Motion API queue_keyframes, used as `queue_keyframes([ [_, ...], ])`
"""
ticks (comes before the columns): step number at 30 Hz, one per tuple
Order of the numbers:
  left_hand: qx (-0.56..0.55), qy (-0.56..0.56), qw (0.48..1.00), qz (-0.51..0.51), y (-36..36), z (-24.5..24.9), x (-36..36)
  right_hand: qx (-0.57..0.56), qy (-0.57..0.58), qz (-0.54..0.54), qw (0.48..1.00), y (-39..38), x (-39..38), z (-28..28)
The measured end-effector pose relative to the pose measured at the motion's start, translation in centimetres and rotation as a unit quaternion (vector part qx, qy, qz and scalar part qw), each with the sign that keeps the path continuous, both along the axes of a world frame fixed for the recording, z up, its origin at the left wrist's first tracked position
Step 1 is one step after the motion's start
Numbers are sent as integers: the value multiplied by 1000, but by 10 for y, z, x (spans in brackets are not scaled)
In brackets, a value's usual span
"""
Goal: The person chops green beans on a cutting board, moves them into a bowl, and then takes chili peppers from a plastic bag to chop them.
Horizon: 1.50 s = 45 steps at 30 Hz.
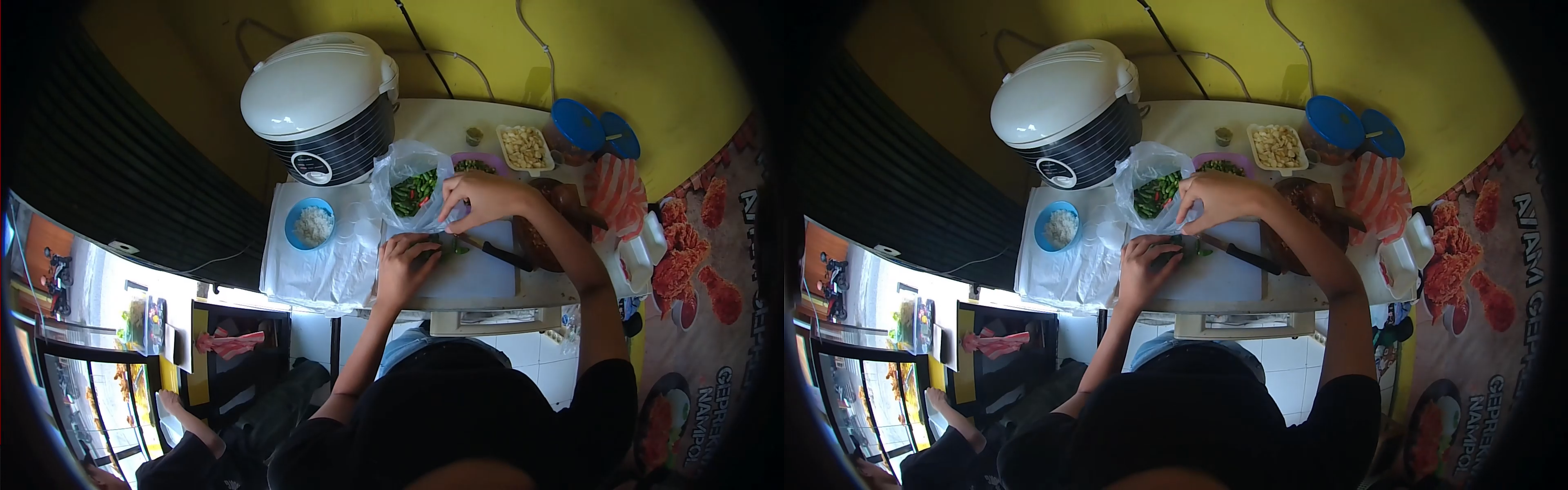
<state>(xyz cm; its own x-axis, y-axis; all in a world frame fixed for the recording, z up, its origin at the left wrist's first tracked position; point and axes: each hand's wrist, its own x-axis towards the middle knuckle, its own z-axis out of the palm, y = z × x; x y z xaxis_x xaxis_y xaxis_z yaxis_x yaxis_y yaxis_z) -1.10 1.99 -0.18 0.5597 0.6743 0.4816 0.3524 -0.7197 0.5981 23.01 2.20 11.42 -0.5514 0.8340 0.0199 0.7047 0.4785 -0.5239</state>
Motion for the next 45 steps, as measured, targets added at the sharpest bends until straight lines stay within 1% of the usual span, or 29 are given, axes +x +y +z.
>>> queue_keyframes([
  [2, -6, -5, 1000, 10, -2, 3, 0, 28, -34, -33, 998, -4, -7, -7],
  [5, -14, -16, 999, 29, -3, 2, 0, 148, -64, -40, 986, -3, -14, -35],
  [8, -52, -32, 996, 64, -3, 2, 0, 159, -101, -47, 981, 2, -20, -61],
  [9, -71, -38, 994, 78, -3, 3, 0, 191, -65, -58, 978, 2, -25, -67],
  [12, -45, -63, 992, 97, -3, 6, 4, 142, -84, -52, 985, 1, -26, -70],
  [15, -38, -26, 994, 95, -2, 4, 4, 169, -147, -58, 973, 0, -26, -79],
  [18, -2, 0, 994, 107, -2, -5, 4, 204, -134, -61, 968, -3, -26, -77],
  [21, -2, 15, 995, 102, -2, -5, 3, 204, -161, -84, 962, -5, -30, -71],
  [24, -3, 18, 994, 106, -3, -4, 4, 207, -154, -90, 962, -3, -31, -77],
  [27, -16, 15, 994, 105, -3, -4, 4, 161, -130, -116, 972, -2, -31, -73],
  [30, -11, 10, 994, 105, -2, -5, 3, 204, -123, -115, 964, 0, -28, -73],
  [33, -17, -2, 994, 104, -2, -4, 3, 246, -143, -88, 955, -2, -29, -66],
  [36, -37, -4, 993, 109, -2, -1, 4, 289, -142, -83, 943, -4, -32, -68],
  [39, -24, -3, 992, 124, -4, 3, 6, 333, -130, -106, 928, -4, -34, -74],
  [42, -6, 19, 992, 121, -3, -3, 5, 310, -121, -111, 936, -4, -33, -75],
  [45, -14, 22, 992, 122, -3, -4, 5, 287, -117, -98, 946, -3, -30, -73],
])
